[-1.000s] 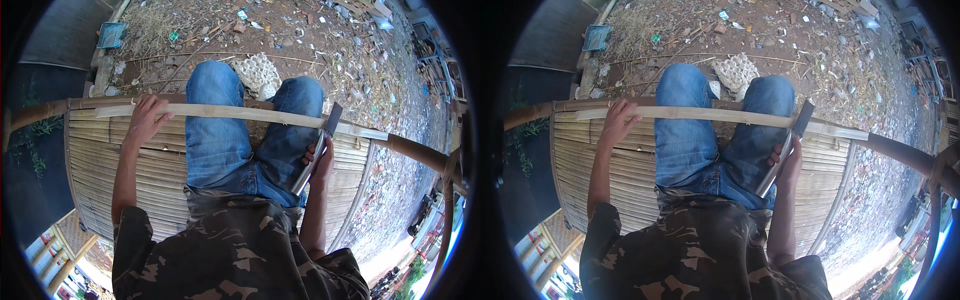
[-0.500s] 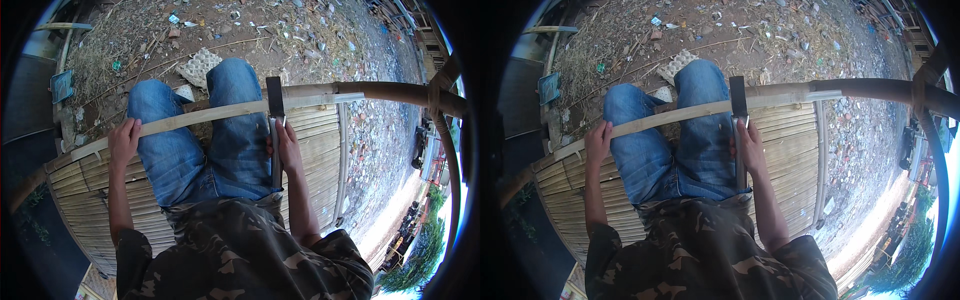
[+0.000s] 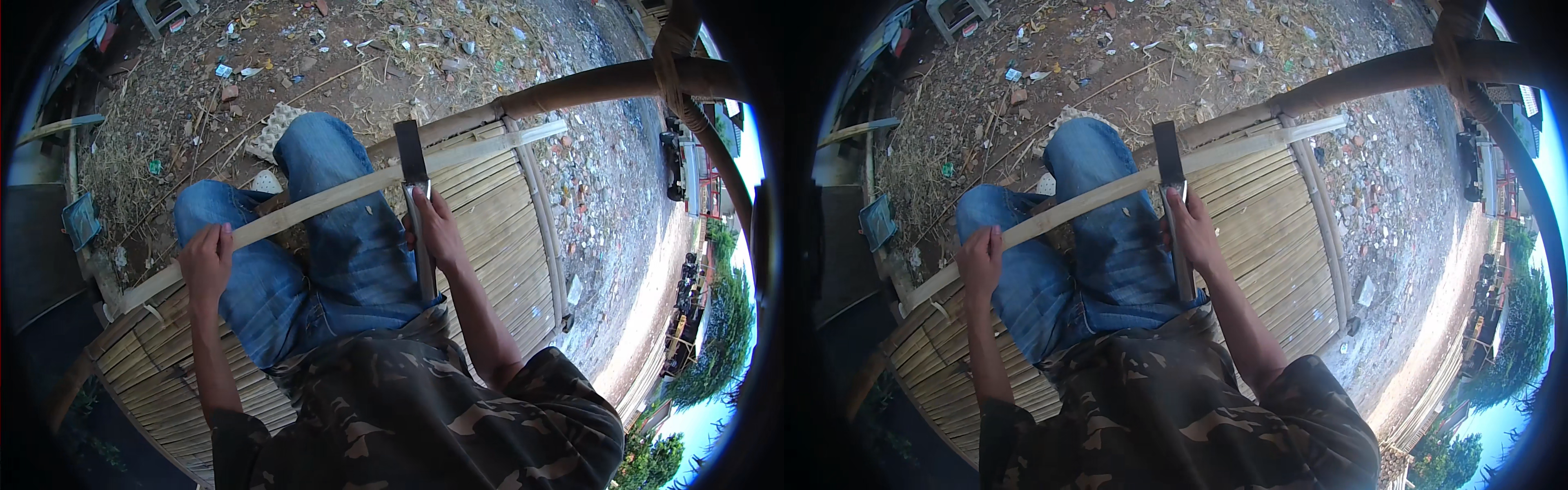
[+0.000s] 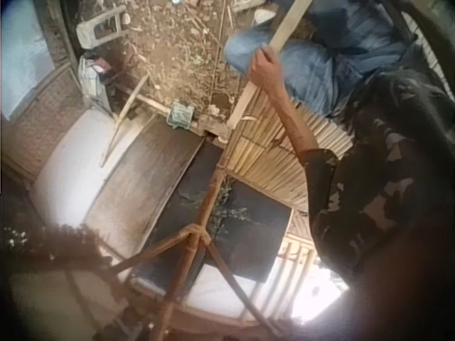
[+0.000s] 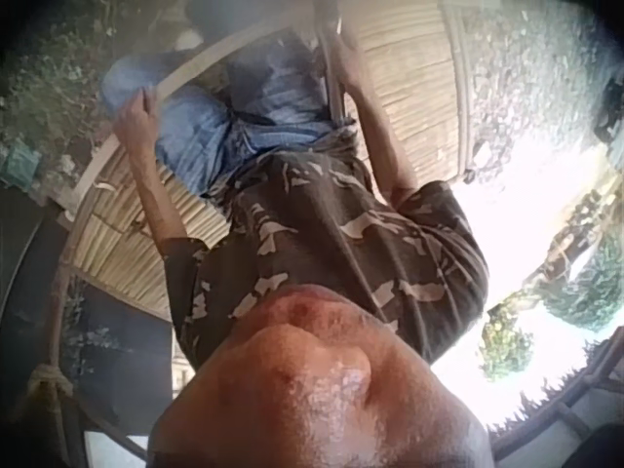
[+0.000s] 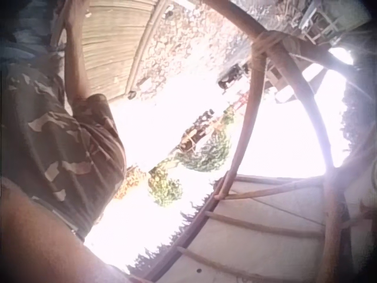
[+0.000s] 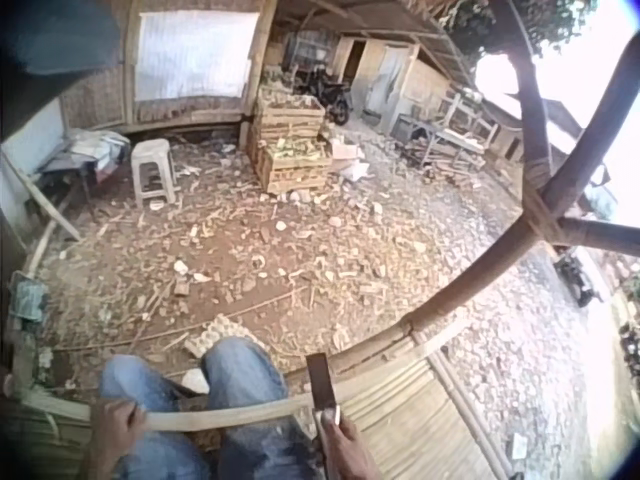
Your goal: Shaving a strip of bamboo with a large knife or machete to smooth the surface.
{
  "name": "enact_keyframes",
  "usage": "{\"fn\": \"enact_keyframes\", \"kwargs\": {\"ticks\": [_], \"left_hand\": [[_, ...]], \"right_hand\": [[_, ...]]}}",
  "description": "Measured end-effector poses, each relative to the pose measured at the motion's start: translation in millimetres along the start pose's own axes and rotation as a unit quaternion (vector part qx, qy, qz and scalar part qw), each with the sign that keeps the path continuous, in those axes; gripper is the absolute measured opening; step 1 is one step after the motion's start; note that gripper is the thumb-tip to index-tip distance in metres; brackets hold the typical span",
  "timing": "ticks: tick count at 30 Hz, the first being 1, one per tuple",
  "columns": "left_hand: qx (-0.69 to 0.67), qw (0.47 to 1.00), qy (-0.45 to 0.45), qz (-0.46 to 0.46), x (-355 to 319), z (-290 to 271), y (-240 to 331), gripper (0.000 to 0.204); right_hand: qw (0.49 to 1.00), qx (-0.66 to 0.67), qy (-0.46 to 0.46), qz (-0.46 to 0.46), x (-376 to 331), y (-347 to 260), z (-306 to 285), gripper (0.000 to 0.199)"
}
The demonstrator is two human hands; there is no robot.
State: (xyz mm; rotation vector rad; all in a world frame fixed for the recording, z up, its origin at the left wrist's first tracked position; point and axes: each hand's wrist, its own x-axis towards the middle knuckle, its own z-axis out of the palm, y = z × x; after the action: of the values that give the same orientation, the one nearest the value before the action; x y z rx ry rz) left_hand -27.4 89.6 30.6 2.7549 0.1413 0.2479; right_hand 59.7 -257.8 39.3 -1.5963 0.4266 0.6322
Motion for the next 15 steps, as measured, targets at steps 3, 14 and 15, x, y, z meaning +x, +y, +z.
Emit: {"fn": "enact_keyframes", "kwargs": {"ticks": [3,14,15], "left_hand": [[-0.017,0.999,-0.042,0.012,14,21,29,0.034],[0.028,0.987,-0.069,-0.146,20,37,62,0.058],[0.040,0.989,-0.038,-0.134,18,38,62,0.058]], "right_hand": [[0.998,0.037,0.054,-0.002,-2,-6,-15,0.038],[0.924,0.216,0.224,-0.221,-15,-43,-54,0.033],[0.938,0.174,0.225,-0.197,-15,-28,-35,0.033]]}}
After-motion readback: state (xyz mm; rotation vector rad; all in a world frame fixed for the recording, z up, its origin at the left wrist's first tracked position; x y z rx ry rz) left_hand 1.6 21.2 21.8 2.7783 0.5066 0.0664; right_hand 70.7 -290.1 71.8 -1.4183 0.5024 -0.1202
